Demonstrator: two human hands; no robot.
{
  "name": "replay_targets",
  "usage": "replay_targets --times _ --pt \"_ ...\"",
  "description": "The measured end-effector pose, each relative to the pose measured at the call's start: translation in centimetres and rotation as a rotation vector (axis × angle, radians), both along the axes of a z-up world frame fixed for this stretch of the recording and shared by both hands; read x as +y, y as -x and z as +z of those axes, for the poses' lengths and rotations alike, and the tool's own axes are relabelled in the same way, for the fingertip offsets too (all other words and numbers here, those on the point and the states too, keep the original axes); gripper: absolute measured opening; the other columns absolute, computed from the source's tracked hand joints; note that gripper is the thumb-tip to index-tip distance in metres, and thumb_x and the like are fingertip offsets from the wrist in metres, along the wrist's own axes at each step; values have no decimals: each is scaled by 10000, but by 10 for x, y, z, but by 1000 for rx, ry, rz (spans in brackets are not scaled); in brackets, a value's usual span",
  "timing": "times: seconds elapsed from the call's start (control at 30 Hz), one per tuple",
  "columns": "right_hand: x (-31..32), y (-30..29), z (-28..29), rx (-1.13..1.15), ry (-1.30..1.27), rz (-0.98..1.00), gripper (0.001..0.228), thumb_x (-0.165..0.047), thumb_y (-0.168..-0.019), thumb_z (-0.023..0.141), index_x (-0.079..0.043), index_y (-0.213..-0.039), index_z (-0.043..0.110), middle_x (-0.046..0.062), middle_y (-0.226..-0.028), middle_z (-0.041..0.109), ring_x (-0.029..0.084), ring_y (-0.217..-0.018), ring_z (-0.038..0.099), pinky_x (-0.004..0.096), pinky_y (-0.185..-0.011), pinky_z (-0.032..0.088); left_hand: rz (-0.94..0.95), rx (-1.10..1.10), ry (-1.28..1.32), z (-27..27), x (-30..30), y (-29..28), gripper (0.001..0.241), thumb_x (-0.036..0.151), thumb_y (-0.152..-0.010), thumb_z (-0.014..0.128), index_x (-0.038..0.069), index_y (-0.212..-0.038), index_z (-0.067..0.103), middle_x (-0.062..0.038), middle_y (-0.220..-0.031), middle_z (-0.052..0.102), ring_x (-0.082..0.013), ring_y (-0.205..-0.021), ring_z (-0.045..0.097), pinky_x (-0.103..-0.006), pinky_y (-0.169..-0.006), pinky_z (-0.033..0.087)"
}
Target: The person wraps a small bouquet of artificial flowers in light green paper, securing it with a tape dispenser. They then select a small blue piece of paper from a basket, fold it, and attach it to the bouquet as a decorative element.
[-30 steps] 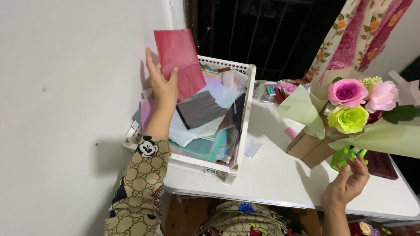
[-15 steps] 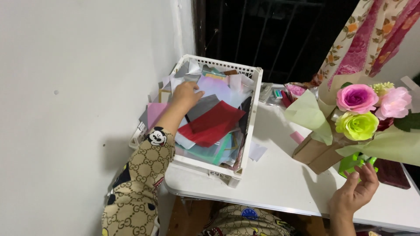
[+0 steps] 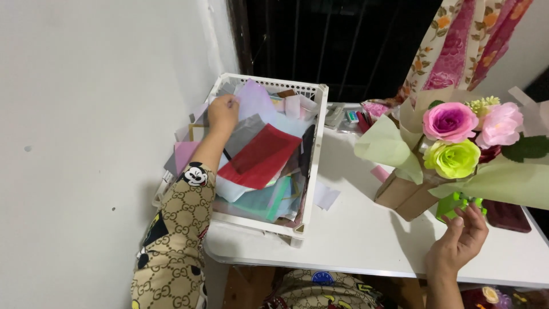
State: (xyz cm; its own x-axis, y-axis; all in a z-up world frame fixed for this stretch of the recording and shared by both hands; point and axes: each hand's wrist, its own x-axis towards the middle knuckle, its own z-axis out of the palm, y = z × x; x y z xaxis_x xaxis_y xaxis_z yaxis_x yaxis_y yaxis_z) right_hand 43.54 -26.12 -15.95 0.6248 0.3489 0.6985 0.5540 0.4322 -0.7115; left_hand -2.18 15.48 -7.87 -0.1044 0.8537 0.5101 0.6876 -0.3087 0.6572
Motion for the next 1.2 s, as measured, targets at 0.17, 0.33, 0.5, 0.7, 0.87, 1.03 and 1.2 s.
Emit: replay_targets --times 0.17,0.33,0.5,0.7,0.87,1.03,1.2 --pt "2 0 -4 13 0 24 212 -86 -1180 455 11 -1369 447 249 -1496 425 300 -1235 523 383 -921 531 -24 -296 -223 41 -38 4 117 246 -903 666 171 -917 755 47 -784 705 -112 -738 629 -290 -717 488" --pt "1 4 1 10 -11 50 280 -200 -1150 506 -5 -1347 469 225 -1472 445 265 -1200 538 356 -904 535 -86 -372 -315 58 -67 4 57 217 -910 708 161 -903 710 68 -730 621 -88 -694 542 -277 -664 444" --pt "2 5 4 48 34 72 257 -119 -1124 475 18 -1340 478 243 -1487 441 270 -1209 557 360 -902 552 -80 -259 -408 69 -77 -1 54 188 -905 703 145 -931 683 33 -814 679 -142 -767 613 -312 -741 477" --pt "6 6 3 19 -5 127 251 -34 -1104 476 68 -1332 453 237 -1430 451 238 -1149 574 325 -834 550 -119 -163 -507 56 -69 -11 108 99 -904 765 129 -999 724 -100 -868 741 -329 -846 720 -401 -750 541" --pt "7 5 -1 13 6 136 233 -40 -1097 490 66 -1305 476 237 -1406 496 242 -1105 615 329 -794 571 -159 -117 -536 66 -83 -21 104 91 -911 765 120 -1004 729 -98 -886 750 -332 -866 725 -398 -763 548" --pt "7 3 -5 24 5 146 219 -24 -1095 494 86 -1284 494 248 -1380 521 259 -1071 635 339 -770 567 -162 -103 -582 70 -90 -19 106 68 -914 751 107 -1007 719 -120 -851 739 -354 -828 720 -415 -747 545" --pt "7 4 -2 26 24 155 207 -19 -1113 485 94 -1286 489 264 -1364 534 275 -1044 638 345 -761 560 -19 -224 -702 71 -78 -12 101 78 -1036 562 71 -1134 585 -198 -887 713 -400 -827 710 -454 -738 544"
